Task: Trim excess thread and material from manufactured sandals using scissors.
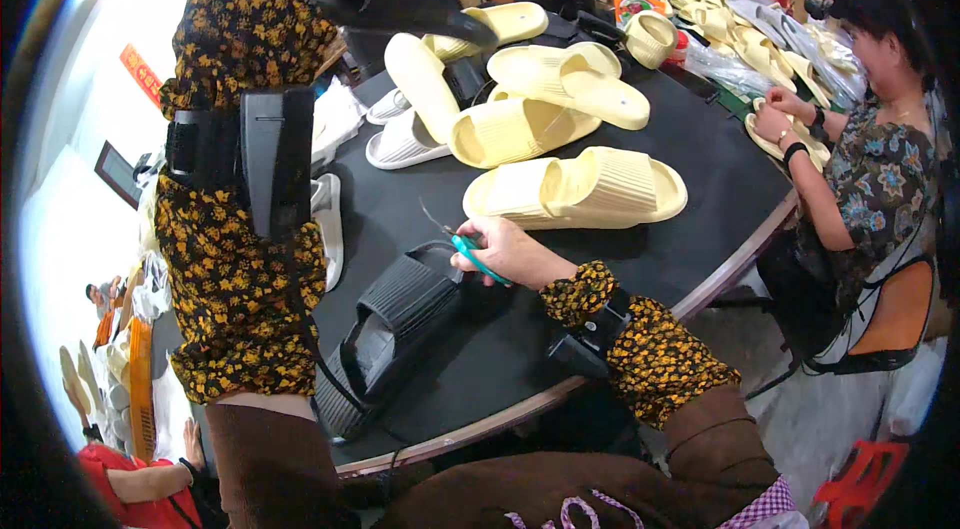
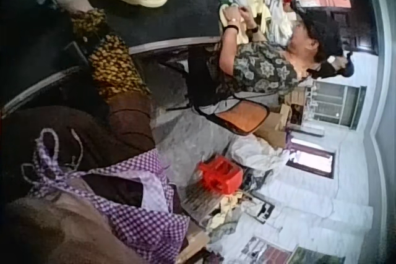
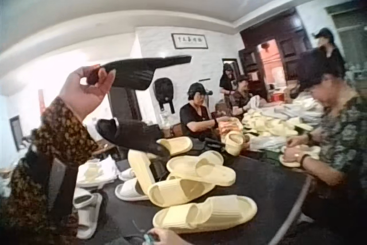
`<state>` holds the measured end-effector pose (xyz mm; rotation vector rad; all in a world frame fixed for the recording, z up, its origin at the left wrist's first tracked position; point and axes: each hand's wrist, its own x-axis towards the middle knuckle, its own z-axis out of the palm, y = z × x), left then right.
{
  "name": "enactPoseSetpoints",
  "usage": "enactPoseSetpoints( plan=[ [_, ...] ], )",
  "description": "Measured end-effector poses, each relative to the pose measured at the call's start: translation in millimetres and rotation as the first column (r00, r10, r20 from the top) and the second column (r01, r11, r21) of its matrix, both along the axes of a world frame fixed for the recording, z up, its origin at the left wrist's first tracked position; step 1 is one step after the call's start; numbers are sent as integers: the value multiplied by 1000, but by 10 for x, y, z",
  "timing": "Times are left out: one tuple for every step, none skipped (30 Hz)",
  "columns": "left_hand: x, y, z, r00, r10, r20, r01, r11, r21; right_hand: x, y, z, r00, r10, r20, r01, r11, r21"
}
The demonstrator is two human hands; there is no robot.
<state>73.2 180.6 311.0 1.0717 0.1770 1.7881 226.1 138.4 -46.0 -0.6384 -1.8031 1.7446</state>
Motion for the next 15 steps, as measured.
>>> enactPoseSetpoints(
  plan=[
    [117,20,-27,1000,-15,1,15,1000,-4,4,4,-16,999,-15,-37,16,1000,14],
    [249,64,-84,997,22,71,-20,1000,-23,9,10,-30,999,-30,-35,30,1000,9],
    [439,32,-170,988,67,137,-61,997,-48,-5,3,-31,999,-34,-33,35,999,25],
    [629,-1,-281,969,188,159,-180,982,-62,-16,0,-30,999,-39,-31,40,998,40],
    [587,33,-323,979,117,167,-91,983,-157,-29,-26,18,1000,-13,-2,13,1000,-9],
    [452,121,-384,983,51,178,-6,969,-246,-53,-56,47,1000,-7,-10,7,1000,-7],
    [72,288,-515,934,-355,42,356,916,-187,-79,-86,69,1000,-11,-12,12,996,87],
    [341,291,-798,979,-195,-62,177,960,-218,-38,-20,5,999,-42,1,42,985,168],
    [479,259,-1021,999,-23,-31,9,926,-377,-35,8,-66,998,-51,-22,54,984,171],
    [475,255,-1157,991,-120,-54,79,870,-486,-32,16,-72,998,-59,-25,63,983,173],
    [471,272,-1388,987,-52,-154,-19,903,-430,-22,28,-77,998,-58,-14,59,981,186],
    [462,273,-1538,970,-86,-228,-48,849,-526,-26,30,-77,999,-51,-4,51,979,198],
    [450,254,-1713,974,-18,-228,-126,790,-600,-39,18,-60,999,-52,-8,52,979,195],
    [346,258,-1846,980,-104,-168,-25,777,-629,-51,7,-42,999,-42,13,39,982,185],
    [372,216,-1921,977,-66,-205,-77,780,-620,-33,8,-35,999,-38,38,30,984,176]
  ],
)
